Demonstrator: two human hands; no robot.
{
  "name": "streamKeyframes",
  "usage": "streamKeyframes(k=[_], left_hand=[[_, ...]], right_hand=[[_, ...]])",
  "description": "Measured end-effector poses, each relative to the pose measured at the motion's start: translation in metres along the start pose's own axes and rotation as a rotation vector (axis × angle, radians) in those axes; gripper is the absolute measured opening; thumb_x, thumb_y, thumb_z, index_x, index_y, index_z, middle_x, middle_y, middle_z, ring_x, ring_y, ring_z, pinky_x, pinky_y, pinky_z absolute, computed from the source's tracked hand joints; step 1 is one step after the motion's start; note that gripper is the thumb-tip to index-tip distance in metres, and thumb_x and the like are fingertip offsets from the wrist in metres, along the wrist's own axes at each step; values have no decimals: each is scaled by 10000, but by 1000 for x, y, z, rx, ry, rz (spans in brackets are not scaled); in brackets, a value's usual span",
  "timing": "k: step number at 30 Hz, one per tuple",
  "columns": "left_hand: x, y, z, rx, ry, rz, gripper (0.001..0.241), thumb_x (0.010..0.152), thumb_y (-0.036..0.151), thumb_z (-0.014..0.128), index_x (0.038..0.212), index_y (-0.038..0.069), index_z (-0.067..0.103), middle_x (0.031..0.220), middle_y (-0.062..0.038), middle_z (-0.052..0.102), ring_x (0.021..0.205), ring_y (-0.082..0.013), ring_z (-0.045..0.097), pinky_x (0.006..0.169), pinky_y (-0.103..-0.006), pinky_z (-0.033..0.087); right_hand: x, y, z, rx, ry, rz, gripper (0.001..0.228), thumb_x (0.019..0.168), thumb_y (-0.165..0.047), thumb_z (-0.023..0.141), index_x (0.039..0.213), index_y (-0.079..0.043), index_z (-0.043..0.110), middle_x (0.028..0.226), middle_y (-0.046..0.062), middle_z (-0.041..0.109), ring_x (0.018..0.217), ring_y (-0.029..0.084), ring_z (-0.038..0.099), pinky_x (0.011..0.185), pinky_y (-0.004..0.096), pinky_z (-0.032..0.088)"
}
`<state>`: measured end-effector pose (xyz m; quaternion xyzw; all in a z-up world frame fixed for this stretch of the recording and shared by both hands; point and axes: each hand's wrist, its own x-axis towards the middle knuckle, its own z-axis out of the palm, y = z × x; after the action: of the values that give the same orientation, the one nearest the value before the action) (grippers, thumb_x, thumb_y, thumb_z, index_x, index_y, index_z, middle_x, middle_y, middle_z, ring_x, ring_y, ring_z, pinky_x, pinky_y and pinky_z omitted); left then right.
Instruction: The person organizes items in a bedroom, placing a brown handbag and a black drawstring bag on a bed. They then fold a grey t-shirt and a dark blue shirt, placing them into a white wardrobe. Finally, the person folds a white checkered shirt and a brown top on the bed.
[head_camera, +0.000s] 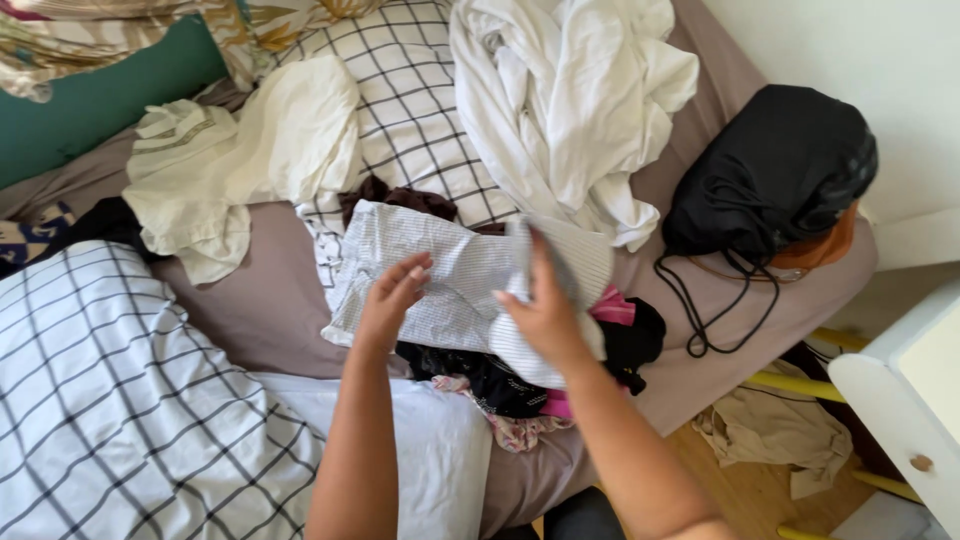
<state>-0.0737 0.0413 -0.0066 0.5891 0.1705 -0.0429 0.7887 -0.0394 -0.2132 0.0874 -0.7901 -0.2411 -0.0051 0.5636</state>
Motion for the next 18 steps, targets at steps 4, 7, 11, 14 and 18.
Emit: streamKeyframes(k=[4,7,11,14,18], left_hand=[[4,52,-23,-90,-181,-176,566,1010,487,454,1403,111,613,1303,-74,705,1097,-189,682,956,-353,543],[23,33,-43,-67,10,-340,569,964,560,474,1400,196,509,1278,-89,686,1031,-246,683,909,-422,564],[49,-18,-74,-243,30,-364,839,1021,683,521,1382,-72,579,1277,-264,616,1026,-286,665,895,-418,556],[36,-2,-52,-182,94,-435,838,945,643,568,1427,-40,515,1371,-228,574,1130,-275,620,907,-402,534],[25,0,-34,395,112,-167,992,755,177,910,1497,-5,278,1472,-176,479,1324,-258,495,1062,-332,429]], right_hand=[[49,-44,92,-236,-136,274,944,901,-132,697,1655,-143,130,1325,282,593,1146,407,625,927,461,516],[61,-47,140,-398,-337,469,934,936,-166,621,1660,-178,31,872,197,739,752,373,713,661,518,552],[38,-42,163,-446,-297,112,599,874,-98,650,1411,-74,387,995,177,686,911,385,676,779,514,524],[25,-57,133,-457,-84,-110,339,779,-1,640,1106,-58,573,1029,151,617,997,364,609,856,490,489],[13,4,89,-529,203,-22,313,704,92,622,965,-44,516,1011,153,523,996,360,521,883,475,442]])
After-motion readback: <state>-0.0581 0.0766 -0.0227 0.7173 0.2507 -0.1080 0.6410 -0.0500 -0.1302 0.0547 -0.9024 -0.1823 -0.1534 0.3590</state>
